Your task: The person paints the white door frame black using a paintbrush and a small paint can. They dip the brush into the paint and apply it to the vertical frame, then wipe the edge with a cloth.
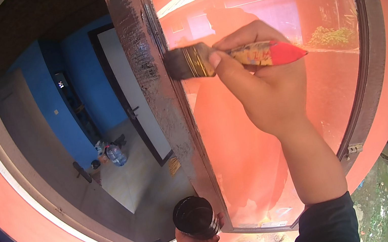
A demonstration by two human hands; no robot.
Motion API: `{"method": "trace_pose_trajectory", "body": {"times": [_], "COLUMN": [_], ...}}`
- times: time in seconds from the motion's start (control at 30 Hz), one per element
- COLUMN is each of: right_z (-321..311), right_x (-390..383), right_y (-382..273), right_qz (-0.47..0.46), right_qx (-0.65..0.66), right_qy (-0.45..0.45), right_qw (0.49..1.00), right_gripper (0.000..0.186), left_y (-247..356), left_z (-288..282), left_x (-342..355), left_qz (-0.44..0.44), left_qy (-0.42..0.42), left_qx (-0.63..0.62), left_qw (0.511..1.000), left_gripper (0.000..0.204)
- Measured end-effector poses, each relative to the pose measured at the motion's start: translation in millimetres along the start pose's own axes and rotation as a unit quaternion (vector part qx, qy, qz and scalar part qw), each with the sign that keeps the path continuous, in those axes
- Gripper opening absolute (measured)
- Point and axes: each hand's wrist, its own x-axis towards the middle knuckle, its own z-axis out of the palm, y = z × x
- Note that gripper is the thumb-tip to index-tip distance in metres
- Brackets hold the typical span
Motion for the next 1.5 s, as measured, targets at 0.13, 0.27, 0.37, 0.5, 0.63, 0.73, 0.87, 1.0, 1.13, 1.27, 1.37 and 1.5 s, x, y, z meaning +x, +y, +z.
{"method": "trace_pose_trajectory", "body": {"times": [0.13, 0.27, 0.37, 0.5, 0.63, 0.73, 0.87, 1.0, 1.13, 1.27, 1.37, 1.5], "right_z": [7.1, 9.6, 2.6, -6.2, -2.9, 3.7, 3.4, -12.8, -20.5, -12.6, -4.1, 5.2], "right_x": [20.1, 21.2, -6.0, -31.8, -17.9, -1.9, -18.9, -50.2, -59.8, -48.8, -30.9, -3.7], "right_y": [1.9, 8.7, 8.6, 4.5, 4.3, 9.7, 13.3, 8.3, 0.7, 1.5, 9.1, 15.9], "right_qz": [-0.088, -0.104, -0.063, -0.072, -0.081, -0.11, -0.082, -0.013, 0.01, 0.022, 0.029, -0.027], "right_qx": [0.048, -0.004, -0.059, -0.076, -0.015, -0.015, -0.038, -0.071, -0.017, -0.029, -0.04, -0.073], "right_qy": [0.033, 0.011, -0.018, -0.046, 0.0, 0.01, 0.004, -0.064, -0.055, -0.055, -0.049, -0.044], "right_qw": [0.994, 0.995, 0.996, 0.993, 0.997, 0.994, 0.996, 0.995, 0.998, 0.998, 0.998, 0.996], "right_gripper": [0.011, 0.011, 0.012, 0.011, 0.011, 0.011, 0.011, 0.009, 0.01, 0.012, 0.012, 0.015], "left_y": [-1.4, -4.0, -4.1, -3.8, -4.6, -5.6, -5.9, -5.3, -4.0, -5.3, -6.1, -6.4], "left_z": [1.5, 3.7, 3.5, 1.7, 1.9, 3.4, 3.4, 0.4, -2.1, -2.3, -1.4, 0.2], "left_x": [-0.2, -1.2, -3.1, -4.5, -4.7, -4.8, -6.8, -9.0, -9.6, -9.3, -8.9, -8.6], "left_qz": [-0.002, -0.004, -0.006, 0.005, 0.001, -0.007, -0.01, 0.011, 0.005, -0.006, 0.005, 0.001], "left_qy": [0.004, -0.012, 0.011, -0.003, -0.01, -0.005, 0.0, -0.005, -0.013, -0.013, -0.013, -0.004], "left_qx": [0.007, 0.006, 0.015, 0.023, 0.027, 0.016, 0.01, 0.026, 0.014, -0.01, 0.005, 0.002], "left_qw": [1.0, 1.0, 1.0, 1.0, 1.0, 1.0, 1.0, 1.0, 1.0, 1.0, 1.0, 1.0], "left_gripper": [0.08, 0.079, 0.079, 0.078, 0.077, 0.077, 0.077, 0.077, 0.077, 0.077, 0.076, 0.076]}}
